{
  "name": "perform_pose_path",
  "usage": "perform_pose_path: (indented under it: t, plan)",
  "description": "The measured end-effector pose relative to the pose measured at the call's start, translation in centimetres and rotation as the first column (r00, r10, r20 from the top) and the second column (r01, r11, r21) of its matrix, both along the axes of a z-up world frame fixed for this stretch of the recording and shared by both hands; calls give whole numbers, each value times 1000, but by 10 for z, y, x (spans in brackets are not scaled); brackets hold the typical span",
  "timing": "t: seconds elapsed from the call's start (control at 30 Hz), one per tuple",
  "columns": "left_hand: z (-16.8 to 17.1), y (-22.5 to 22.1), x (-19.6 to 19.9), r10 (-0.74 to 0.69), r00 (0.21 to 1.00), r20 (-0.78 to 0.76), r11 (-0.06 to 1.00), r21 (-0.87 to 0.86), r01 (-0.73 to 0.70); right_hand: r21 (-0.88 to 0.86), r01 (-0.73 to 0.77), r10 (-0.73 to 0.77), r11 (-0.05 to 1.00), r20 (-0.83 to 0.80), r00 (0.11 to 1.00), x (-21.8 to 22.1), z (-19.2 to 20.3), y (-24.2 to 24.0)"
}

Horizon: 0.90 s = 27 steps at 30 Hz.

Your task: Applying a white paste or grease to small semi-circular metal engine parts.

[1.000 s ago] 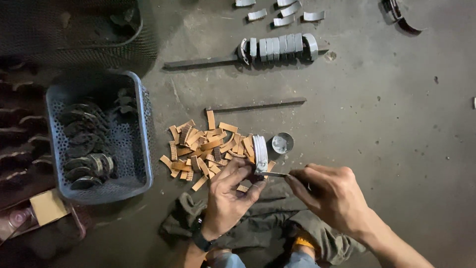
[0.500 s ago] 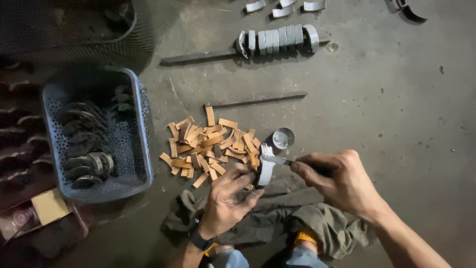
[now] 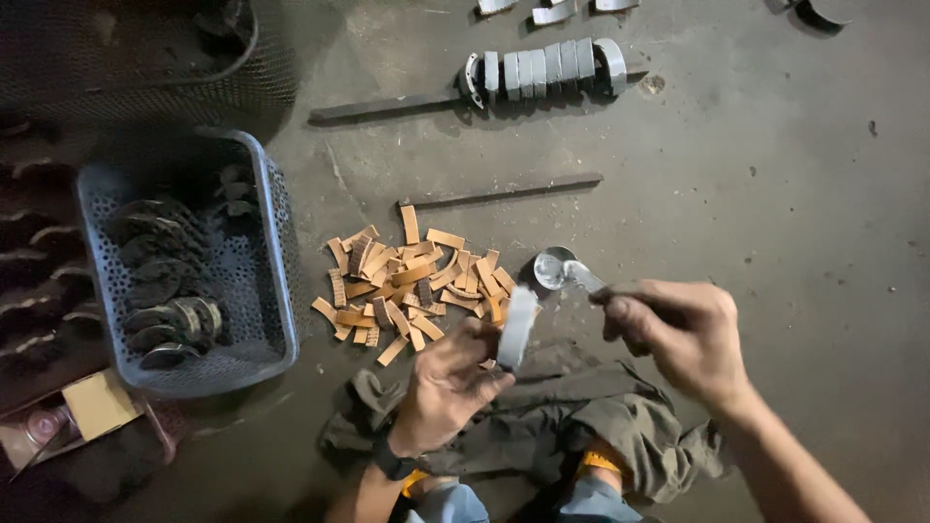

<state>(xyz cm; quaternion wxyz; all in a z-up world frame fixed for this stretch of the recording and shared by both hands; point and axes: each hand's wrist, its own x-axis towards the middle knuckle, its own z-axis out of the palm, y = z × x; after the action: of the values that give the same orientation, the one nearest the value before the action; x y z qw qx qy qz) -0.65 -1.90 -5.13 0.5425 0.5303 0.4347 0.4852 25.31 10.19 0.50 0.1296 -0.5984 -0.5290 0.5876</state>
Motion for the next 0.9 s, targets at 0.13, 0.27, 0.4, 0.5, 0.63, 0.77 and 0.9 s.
perform_pose_path:
  t: [0.13,0.27,0.4,0.5,0.63,0.77,0.9]
  plan:
    - [-16,7,5,145,919,367,974,-218,-66,860,-173,231,481,66,971,-24,-9,-19]
    - [-25,23,4,152,841,519,931,-361,54,803,-228,2,551,272,962,-45,-35,-2]
    - [-84,63,-15,182,971,156,859,-505,-79,692,-3,-160,722,170,972,-44,-90,43]
    - [-130,125,-42,299,931,-210,902,-256,-347,707,-15,-84,707,105,991,-59,-134,86]
    - [-201,207,-71,452,785,-423,851,-58,-522,597,48,-157,801,132,979,-108,-185,151]
    - [-240,267,-75,588,686,-429,798,171,-578,632,98,-210,769,105,972,-151,-226,193]
    - [-235,289,-61,628,675,-386,754,89,-651,803,8,-90,596,57,994,-175,-242,200]
